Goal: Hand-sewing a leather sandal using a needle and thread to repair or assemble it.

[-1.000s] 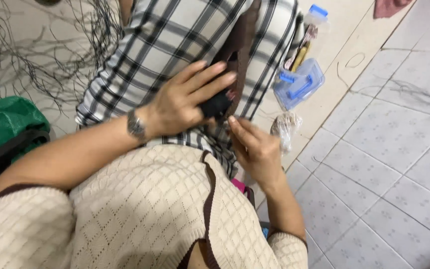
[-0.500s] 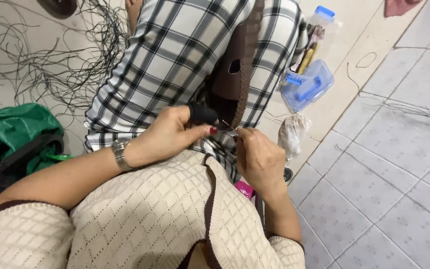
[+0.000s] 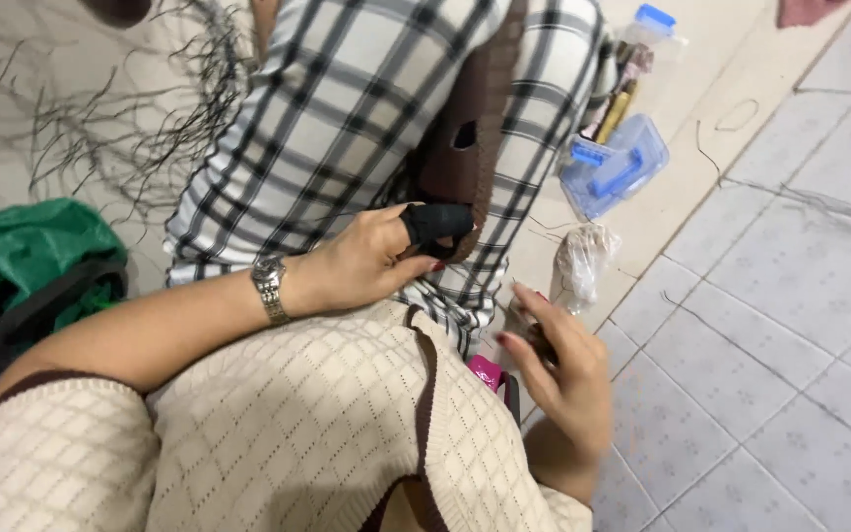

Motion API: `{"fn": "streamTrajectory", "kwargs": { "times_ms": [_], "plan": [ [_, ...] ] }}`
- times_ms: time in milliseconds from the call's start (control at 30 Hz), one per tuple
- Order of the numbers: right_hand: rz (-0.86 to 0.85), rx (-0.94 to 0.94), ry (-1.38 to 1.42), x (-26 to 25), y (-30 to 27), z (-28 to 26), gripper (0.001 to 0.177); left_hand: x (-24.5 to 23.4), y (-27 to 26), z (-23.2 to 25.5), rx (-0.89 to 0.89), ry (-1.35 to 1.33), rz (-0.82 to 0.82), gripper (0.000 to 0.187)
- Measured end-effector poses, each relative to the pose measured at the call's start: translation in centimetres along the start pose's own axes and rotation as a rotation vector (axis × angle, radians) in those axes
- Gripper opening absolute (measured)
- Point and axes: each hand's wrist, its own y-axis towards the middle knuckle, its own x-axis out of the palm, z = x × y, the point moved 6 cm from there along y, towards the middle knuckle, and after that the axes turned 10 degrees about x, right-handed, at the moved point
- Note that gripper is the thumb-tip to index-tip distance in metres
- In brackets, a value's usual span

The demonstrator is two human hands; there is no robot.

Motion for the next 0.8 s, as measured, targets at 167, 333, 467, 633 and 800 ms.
{"fn": "streamTrajectory", "kwargs": {
  "times_ms": [167, 333, 467, 633, 800],
  "plan": [
    [0.164, -0.273, 0.800, 4.4, 2.4, 3.1, 0.010, -0.4, 0.4, 0.6, 0.070, -0.066, 0.053, 0.036],
    [0.006, -0.338, 1.017, 5.3, 3.6, 2.9, 0.011, 0.1, 0.7, 0.3, 0.070, -0.065, 0.083, 0.041],
    [0.022, -0.171, 0.595, 5.9, 3.2, 8.3, 0.005, 1.7, 0.1, -1.8, 0.134, 0.000, 0.060, 0.030],
    [-0.033, -0.103, 0.617, 4.6, 4.5, 8.3, 0.006, 1.2, -0.4, -2.3, 0.095, 0.076, -0.117, 0.016],
    [-0.226, -0.278, 0.693, 5.5, 4.0, 1.6, 0.030, -1.4, -0.3, 3.2, -0.224, 0.066, -0.287, 0.013]
  ]
}}
